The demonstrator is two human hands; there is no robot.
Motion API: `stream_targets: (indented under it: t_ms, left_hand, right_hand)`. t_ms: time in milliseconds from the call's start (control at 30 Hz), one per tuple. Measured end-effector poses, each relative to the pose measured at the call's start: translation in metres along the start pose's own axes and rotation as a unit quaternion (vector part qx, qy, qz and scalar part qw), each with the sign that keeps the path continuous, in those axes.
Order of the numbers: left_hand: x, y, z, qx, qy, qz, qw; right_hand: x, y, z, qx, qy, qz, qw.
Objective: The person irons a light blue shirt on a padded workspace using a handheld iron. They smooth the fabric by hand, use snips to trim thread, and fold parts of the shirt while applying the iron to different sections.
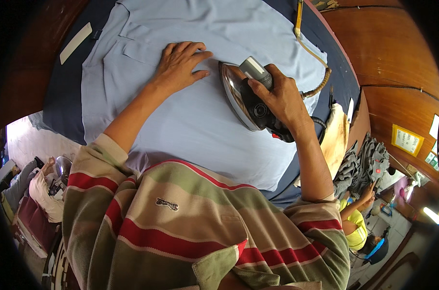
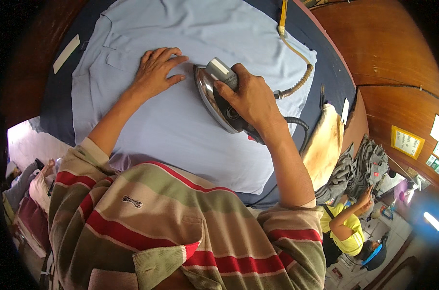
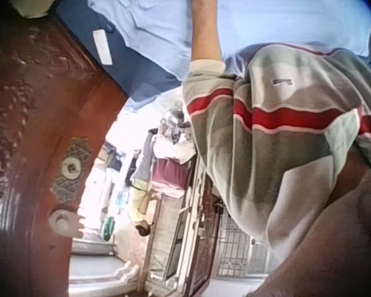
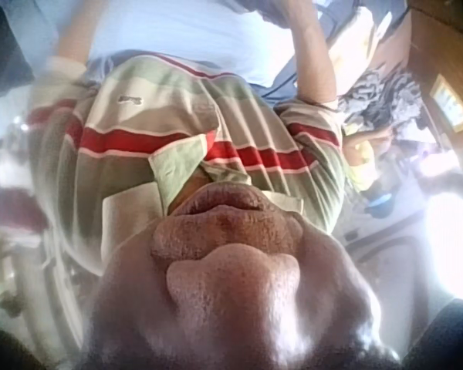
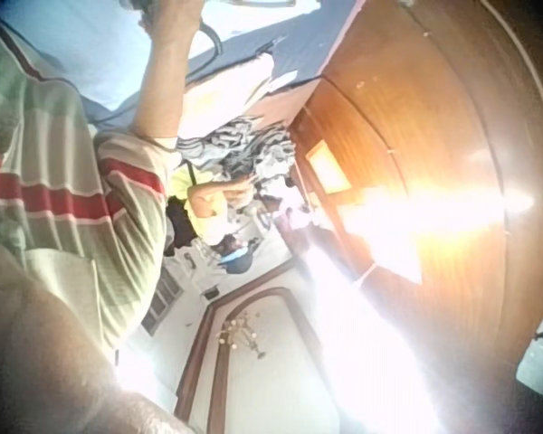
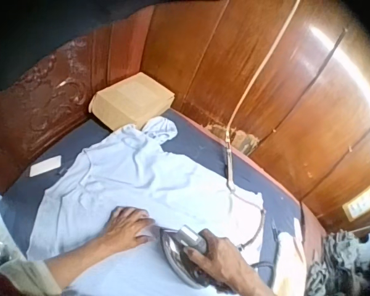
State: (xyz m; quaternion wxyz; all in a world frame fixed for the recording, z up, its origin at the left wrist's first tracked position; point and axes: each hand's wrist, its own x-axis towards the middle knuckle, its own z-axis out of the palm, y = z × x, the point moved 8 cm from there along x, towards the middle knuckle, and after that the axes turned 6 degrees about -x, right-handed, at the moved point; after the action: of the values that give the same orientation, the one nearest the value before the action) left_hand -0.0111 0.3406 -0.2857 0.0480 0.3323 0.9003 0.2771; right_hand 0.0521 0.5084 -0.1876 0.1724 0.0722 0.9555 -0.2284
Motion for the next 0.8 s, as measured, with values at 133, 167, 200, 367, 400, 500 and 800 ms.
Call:
stream_targets:
  t_ms: [133,167,200,367,400,500,800]
  left_hand:
    - [-0.003,-0.006,0.007,-0.014,-0.015,0.014,1.000]
    - [-0.002,-0.008,0.006,-0.012,-0.021,0.013,1.000]
    - [-0.002,-0.006,0.005,-0.018,-0.025,0.023,0.999]
    - [-0.003,-0.007,0.004,-0.018,-0.037,0.010,0.999]
    - [-0.004,-0.008,0.005,-0.020,-0.035,0.006,0.999]
    - [-0.006,-0.008,0.002,-0.047,-0.009,0.017,0.999]
    - [0.003,0.002,0.010,0.002,-0.048,0.065,0.997]
  right_hand:
    - [-0.006,-0.005,0.002,-0.024,0.004,-0.017,1.000]
    - [-0.006,-0.008,0.004,-0.025,0.003,-0.019,1.000]
    - [-0.007,-0.009,0.006,-0.030,-0.005,-0.013,0.999]
    - [0.004,-0.023,0.016,-0.071,-0.009,-0.017,0.997]
    - [0.008,-0.025,0.014,-0.071,-0.001,-0.023,0.997]
    - [0.019,-0.021,0.008,-0.068,0.020,-0.018,0.997]
    - [0.002,-0.001,-0.004,-0.042,0.048,0.037,0.997]
